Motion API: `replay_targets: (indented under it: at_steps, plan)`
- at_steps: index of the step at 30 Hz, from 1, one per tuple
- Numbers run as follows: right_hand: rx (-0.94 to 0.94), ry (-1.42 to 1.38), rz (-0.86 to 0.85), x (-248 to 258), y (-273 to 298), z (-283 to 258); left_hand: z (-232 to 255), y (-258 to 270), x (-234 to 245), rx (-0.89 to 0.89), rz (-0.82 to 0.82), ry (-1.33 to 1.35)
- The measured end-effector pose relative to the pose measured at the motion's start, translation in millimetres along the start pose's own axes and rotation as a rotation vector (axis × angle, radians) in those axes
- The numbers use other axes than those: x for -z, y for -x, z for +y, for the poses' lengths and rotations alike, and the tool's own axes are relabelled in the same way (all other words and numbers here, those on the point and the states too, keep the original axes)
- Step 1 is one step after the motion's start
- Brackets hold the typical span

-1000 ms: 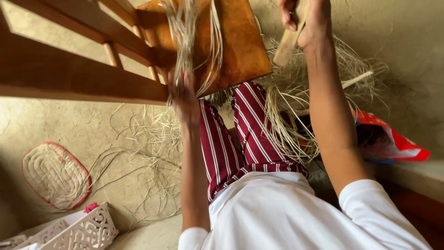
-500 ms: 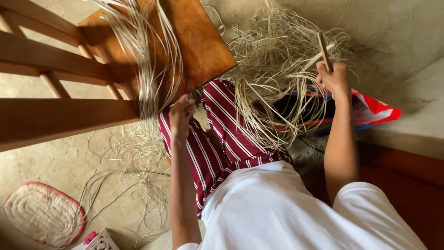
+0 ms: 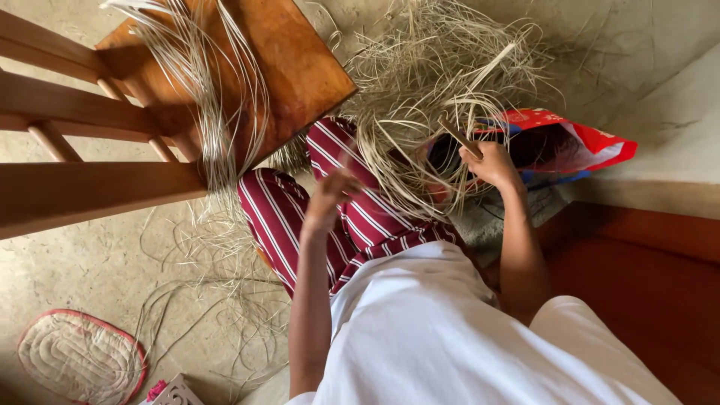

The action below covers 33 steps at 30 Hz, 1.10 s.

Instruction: Stripping and smoothing plant fibers using a wooden hand tool.

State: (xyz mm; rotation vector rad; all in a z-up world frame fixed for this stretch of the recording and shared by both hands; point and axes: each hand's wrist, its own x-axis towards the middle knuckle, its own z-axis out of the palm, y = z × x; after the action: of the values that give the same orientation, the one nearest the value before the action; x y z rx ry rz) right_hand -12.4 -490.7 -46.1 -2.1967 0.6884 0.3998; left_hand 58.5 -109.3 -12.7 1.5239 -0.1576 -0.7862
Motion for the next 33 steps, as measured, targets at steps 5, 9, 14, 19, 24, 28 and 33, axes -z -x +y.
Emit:
replay_targets:
  at_steps: [5,9,14,19,24,28,33]
  plan:
    - [-0.014,0.055,-0.014,27,8,15,17,-1,78,-0.254,0.505,0.785]
    - [-0.01,-0.023,-0.279,25,36,-1,-5,-1,108,-0.256,0.459,0.822]
    - [0.056,0.159,-0.741,-69,8,33,41,27,82,-0.058,0.528,0.488]
    - [0.24,0.297,-0.605,-106,-7,33,-43,33,81,0.189,0.438,-0.438]
    - [0.344,0.027,-0.591,-26,65,-98,-52,84,48,0.23,0.06,-0.307]
    - [0.829,-0.483,-0.537,-41,103,-155,-8,105,-8,-0.135,-0.313,0.255]
    - [1.235,-0.239,-0.366,-102,151,-209,5,104,-13,-0.249,-0.099,0.246]
